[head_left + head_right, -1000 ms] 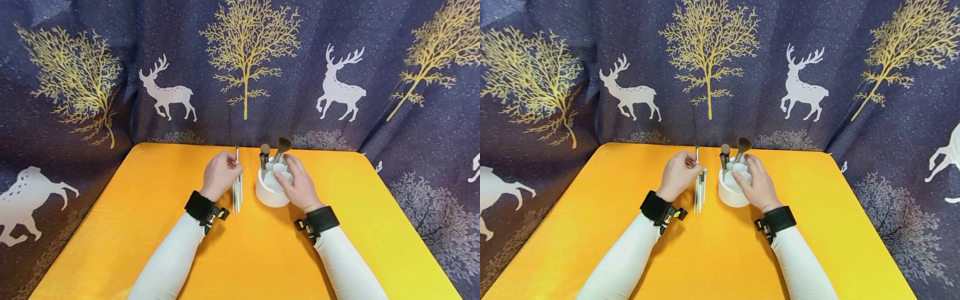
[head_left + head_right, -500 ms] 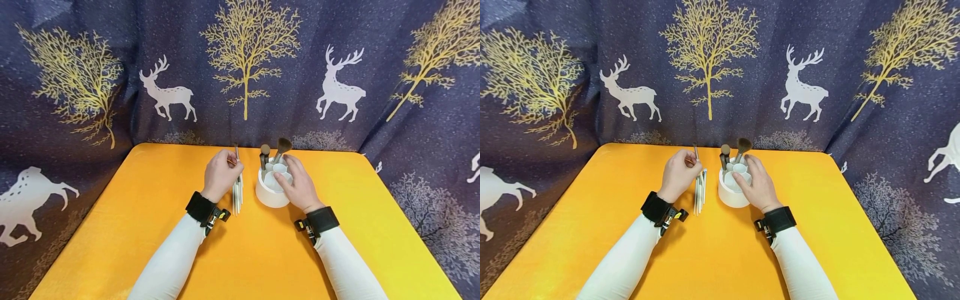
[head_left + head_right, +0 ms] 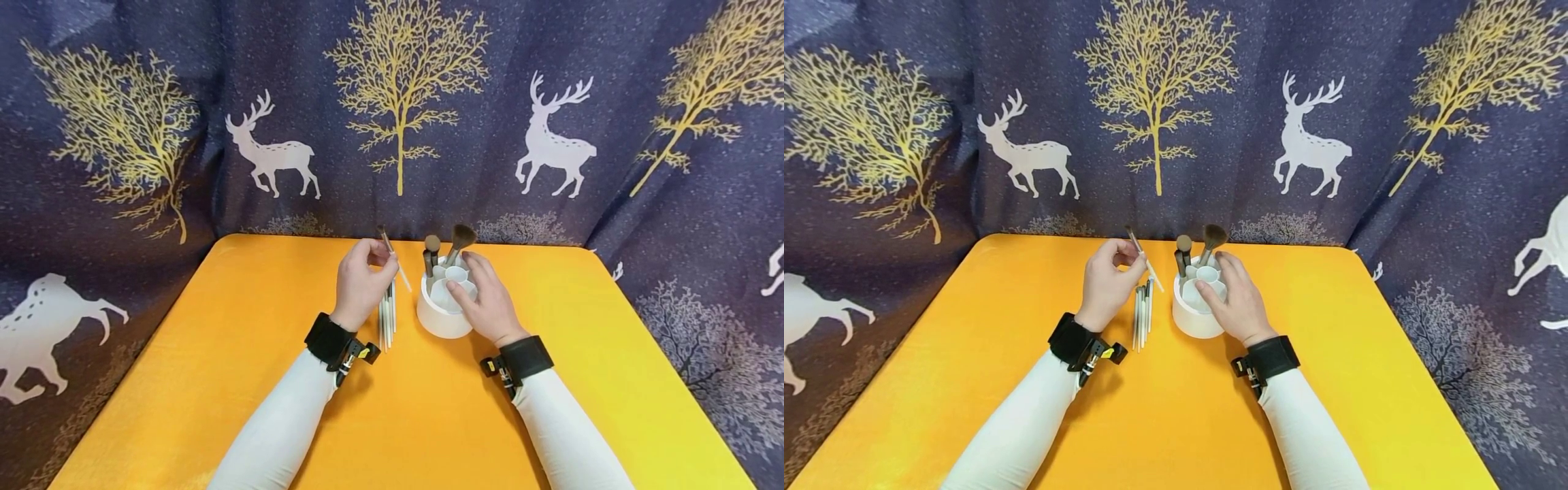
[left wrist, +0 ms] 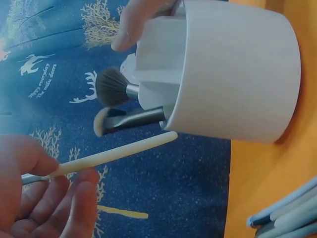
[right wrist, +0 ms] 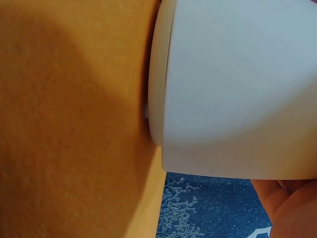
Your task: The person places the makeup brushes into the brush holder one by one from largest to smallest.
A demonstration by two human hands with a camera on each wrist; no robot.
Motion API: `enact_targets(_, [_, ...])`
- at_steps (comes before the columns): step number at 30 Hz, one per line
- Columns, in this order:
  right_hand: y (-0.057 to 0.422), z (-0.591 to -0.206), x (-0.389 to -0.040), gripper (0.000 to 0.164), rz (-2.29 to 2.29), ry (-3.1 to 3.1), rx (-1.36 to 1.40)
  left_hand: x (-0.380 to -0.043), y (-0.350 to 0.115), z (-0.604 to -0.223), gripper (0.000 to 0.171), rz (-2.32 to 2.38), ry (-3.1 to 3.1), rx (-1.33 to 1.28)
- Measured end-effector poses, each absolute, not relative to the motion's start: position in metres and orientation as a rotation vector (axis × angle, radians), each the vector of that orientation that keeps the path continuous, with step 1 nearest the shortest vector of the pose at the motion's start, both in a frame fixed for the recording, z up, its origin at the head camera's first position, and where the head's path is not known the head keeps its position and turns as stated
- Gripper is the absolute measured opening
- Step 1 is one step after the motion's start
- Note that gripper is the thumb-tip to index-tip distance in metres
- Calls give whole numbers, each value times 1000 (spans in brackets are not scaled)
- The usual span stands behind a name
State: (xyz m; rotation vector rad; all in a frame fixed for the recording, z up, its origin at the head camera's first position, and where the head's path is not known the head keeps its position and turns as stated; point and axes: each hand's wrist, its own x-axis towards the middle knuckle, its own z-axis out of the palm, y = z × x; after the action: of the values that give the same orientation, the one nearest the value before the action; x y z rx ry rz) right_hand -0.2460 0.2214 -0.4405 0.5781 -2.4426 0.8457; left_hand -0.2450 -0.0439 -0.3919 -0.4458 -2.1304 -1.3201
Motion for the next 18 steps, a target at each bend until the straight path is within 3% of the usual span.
enact_targets(18, [222, -440, -247, 67, 836, -2445, 571, -240, -30, -390, 17, -1591, -1997, -559])
